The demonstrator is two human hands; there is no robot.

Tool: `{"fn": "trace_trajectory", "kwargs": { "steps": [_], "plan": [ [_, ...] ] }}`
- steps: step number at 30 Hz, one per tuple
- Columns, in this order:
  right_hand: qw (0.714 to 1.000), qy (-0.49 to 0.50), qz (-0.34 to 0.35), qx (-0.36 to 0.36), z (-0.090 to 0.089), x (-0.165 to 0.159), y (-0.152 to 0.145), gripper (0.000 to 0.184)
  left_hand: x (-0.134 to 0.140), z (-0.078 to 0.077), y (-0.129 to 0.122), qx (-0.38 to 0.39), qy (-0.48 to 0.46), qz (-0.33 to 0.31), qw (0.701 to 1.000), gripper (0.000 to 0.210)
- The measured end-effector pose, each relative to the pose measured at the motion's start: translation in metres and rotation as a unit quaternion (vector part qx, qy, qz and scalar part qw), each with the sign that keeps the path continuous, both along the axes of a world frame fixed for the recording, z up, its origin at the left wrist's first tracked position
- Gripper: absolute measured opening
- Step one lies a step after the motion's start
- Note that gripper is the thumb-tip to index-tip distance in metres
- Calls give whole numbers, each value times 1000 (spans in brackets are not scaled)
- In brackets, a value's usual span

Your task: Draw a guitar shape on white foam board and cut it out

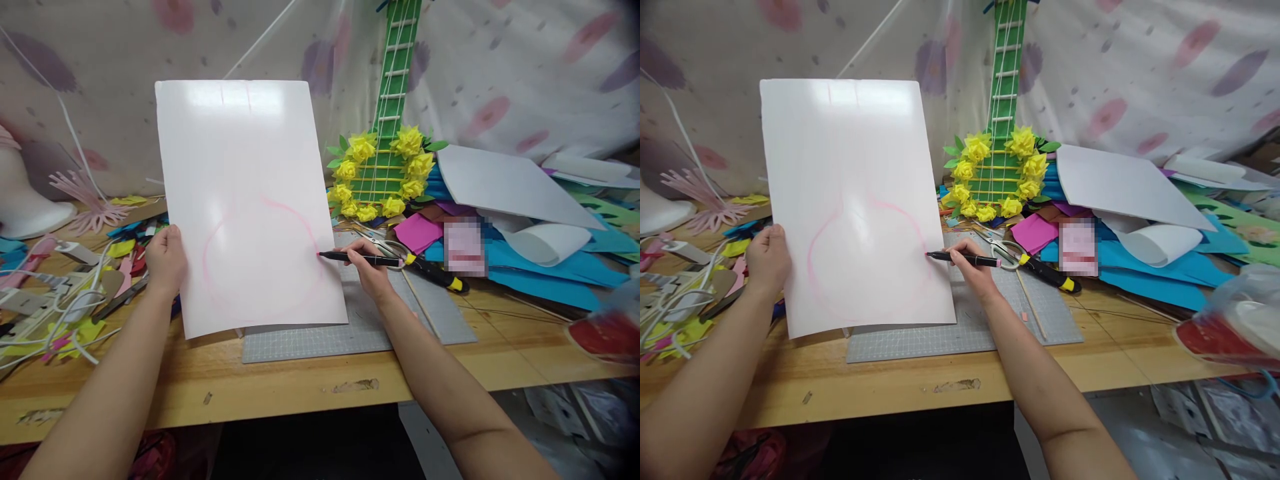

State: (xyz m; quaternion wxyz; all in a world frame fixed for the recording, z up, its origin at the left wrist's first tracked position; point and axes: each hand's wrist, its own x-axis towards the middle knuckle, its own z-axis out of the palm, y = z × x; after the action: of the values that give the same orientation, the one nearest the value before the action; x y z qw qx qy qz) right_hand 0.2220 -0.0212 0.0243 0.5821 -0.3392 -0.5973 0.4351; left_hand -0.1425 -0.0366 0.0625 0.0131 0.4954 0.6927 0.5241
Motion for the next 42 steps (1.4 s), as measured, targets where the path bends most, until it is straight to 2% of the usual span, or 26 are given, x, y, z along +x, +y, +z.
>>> {"fn": "trace_trajectory", "kwargs": {
  "steps": [3,9,16,23,29,36,42],
  "plan": [
    [1000,-7,-2,-6,1,1,-2,20,-2,-1,1,7,6,1,1000,32],
    [999,7,54,-4,-4,7,-5,22,-3,1,1,4,16,-1,1000,32],
    [999,-33,11,-3,4,7,-14,20,-6,-2,5,17,19,3,1000,34],
    [995,-56,81,23,0,10,-15,28,-10,-4,5,16,26,8,999,34],
    [997,-64,36,12,2,8,-16,18,-8,-2,5,25,29,15,999,34],
    [990,-109,85,33,4,6,-19,27,-7,-1,3,28,31,9,999,34],
    [995,-87,49,26,4,5,-20,22,-8,-1,3,25,28,17,999,34]
  ]
}}
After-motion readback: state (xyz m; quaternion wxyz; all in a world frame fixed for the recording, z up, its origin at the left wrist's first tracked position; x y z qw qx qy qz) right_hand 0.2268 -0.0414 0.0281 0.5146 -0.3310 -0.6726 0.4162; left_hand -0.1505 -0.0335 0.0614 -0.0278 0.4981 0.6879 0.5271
